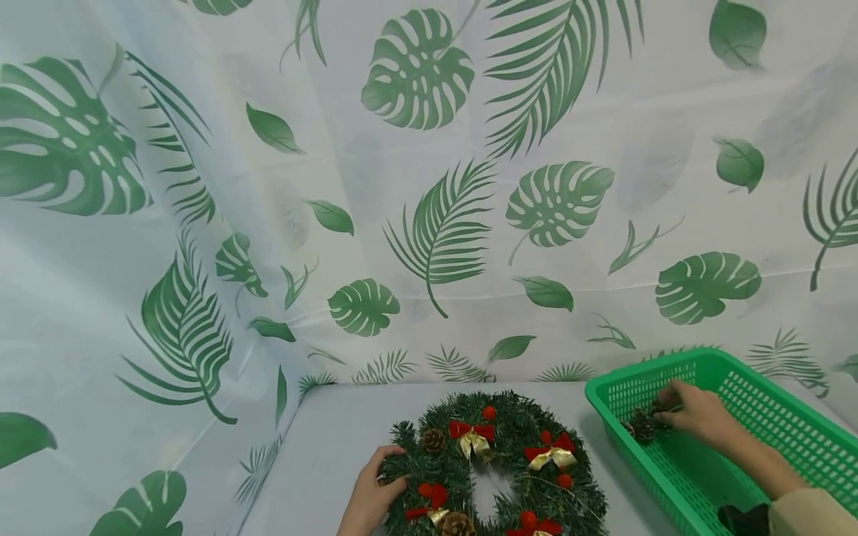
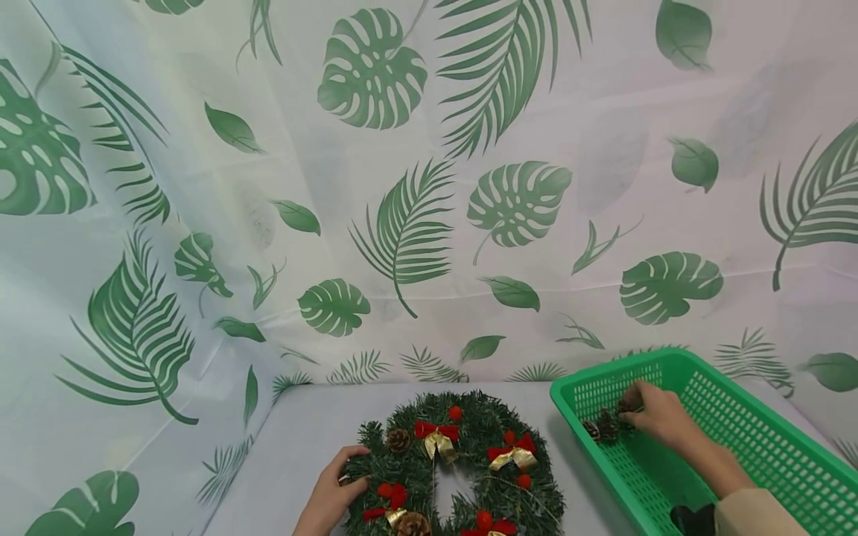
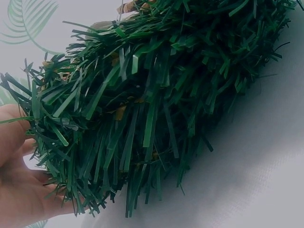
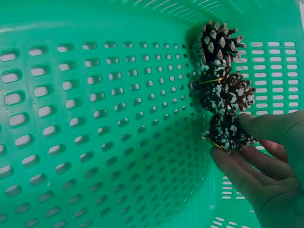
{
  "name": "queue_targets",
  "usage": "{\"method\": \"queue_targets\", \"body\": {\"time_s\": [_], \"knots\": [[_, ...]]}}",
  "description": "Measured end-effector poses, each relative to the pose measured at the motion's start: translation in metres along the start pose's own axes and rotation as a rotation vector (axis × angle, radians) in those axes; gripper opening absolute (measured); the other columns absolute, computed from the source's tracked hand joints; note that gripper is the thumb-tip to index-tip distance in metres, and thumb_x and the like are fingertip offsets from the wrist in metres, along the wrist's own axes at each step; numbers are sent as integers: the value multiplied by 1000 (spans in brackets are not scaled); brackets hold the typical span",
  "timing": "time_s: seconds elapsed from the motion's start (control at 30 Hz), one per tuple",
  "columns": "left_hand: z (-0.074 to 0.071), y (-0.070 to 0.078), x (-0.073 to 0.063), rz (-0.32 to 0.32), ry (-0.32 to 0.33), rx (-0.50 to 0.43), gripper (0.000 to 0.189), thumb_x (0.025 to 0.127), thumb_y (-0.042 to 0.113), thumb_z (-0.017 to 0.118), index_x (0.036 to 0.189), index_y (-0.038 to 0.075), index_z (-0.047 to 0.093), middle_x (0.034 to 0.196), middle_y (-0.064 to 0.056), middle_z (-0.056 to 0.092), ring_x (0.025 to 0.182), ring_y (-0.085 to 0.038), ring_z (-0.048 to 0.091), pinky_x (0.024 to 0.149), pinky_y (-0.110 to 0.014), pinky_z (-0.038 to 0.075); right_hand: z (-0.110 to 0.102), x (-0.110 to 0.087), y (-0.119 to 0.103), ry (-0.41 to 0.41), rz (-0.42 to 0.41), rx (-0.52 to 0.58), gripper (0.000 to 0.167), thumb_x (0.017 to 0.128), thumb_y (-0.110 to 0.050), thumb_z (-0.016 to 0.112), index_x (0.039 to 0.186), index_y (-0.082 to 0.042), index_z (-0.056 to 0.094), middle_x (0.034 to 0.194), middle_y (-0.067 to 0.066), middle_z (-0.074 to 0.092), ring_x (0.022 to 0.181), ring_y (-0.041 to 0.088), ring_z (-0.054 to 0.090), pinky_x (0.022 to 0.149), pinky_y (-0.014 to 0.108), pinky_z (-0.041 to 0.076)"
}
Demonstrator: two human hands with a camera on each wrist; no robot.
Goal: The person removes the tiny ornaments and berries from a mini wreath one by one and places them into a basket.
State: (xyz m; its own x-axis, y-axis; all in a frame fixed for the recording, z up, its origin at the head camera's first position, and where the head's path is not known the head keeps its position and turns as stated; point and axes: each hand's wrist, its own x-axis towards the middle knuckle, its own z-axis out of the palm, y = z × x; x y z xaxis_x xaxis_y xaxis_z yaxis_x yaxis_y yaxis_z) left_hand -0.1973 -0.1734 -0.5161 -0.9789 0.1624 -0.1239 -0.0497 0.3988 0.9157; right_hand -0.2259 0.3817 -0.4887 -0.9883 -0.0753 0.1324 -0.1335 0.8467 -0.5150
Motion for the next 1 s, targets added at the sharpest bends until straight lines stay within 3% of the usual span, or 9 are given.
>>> {"method": "queue_targets", "body": {"time_s": [0.07, 0.13, 0.2, 0.3, 0.33, 0.43, 0.6, 0.87, 1.0], "knots": [[1, -1, -1, 0, 0, -4, 42, 92, 10, 67, 133, 8, 60, 154, -35, 39, 124, -44, 52, 74, -42, 41, 1, 0, 0, -12, 7, 9, 30, 86, -5, 77, 103, 13, 59, 95, 28, 67, 86, 42, 67, 65, 43, 56], [1, -1, -1, -4, 1, -13, 42, 92, 9, 67, 133, 8, 60, 154, -35, 39, 102, -37, 57, 70, -40, 40, 2, -1, 1, -20, 8, 14, 29, 87, -6, 77, 102, 12, 59, 95, 27, 68, 86, 42, 67, 65, 43, 56], [2, -2, -1, -9, 4, -17, 43, 92, 9, 67, 134, 8, 59, 154, -36, 38, 93, -31, 52, 69, -41, 39, 2, 0, 1, -22, 2, 9, 28, 87, -6, 77, 102, 10, 60, 95, 26, 68, 86, 41, 68, 65, 43, 56], [3, -2, -2, -5, 6, -12, 42, 92, 10, 67, 134, 8, 59, 155, -35, 38, 100, -42, 57, 74, -44, 47, 3, -1, 3, -27, -11, -13, 26, 85, -5, 77, 101, 9, 62, 94, 23, 69, 86, 40, 68, 65, 43, 56], [4, -2, -2, 1, 5, -4, 42, 93, 11, 67, 134, 8, 59, 154, -35, 39, 113, -49, 55, 78, -47, 49, 3, -2, 3, -28, -14, -20, 26, 85, -5, 77, 101, 8, 62, 94, 23, 70, 86, 40, 68, 65, 43, 56], [6, -3, -2, 14, 1, 8, 41, 94, 12, 67, 134, 8, 59, 153, -33, 41, 138, -59, 38, 85, -49, 50, 3, -4, 4, -32, -23, -35, 26, 84, -5, 78, 101, 8, 63, 93, 22, 70, 85, 40, 68, 64, 44, 56], [5, -4, -3, 6, -5, -4, 41, 94, 11, 67, 134, 8, 59, 153, -33, 41, 134, -56, 43, 81, -46, 48, 3, -8, 3, -20, -46, -56, 26, 85, -4, 78, 103, 9, 66, 95, 24, 71, 85, 40, 69, 64, 43, 56], [-2, -2, -2, 7, 10, -15, 40, 93, 12, 68, 133, 9, 60, 155, -30, 42, 143, -59, 32, 98, -62, 47, -8, -11, -7, -4, -72, -17, 28, 86, 0, 75, 109, 13, 67, 102, 30, 70, 86, 41, 72, 64, 38, 58], [0, -2, 0, -4, 6, -37, 40, 93, 11, 67, 132, 10, 60, 157, -30, 39, 144, -58, 31, 96, -60, 47, -16, -13, -12, 9, -87, -28, 27, 87, 0, 74, 109, 12, 67, 103, 29, 70, 84, 39, 72, 64, 34, 58]]}}
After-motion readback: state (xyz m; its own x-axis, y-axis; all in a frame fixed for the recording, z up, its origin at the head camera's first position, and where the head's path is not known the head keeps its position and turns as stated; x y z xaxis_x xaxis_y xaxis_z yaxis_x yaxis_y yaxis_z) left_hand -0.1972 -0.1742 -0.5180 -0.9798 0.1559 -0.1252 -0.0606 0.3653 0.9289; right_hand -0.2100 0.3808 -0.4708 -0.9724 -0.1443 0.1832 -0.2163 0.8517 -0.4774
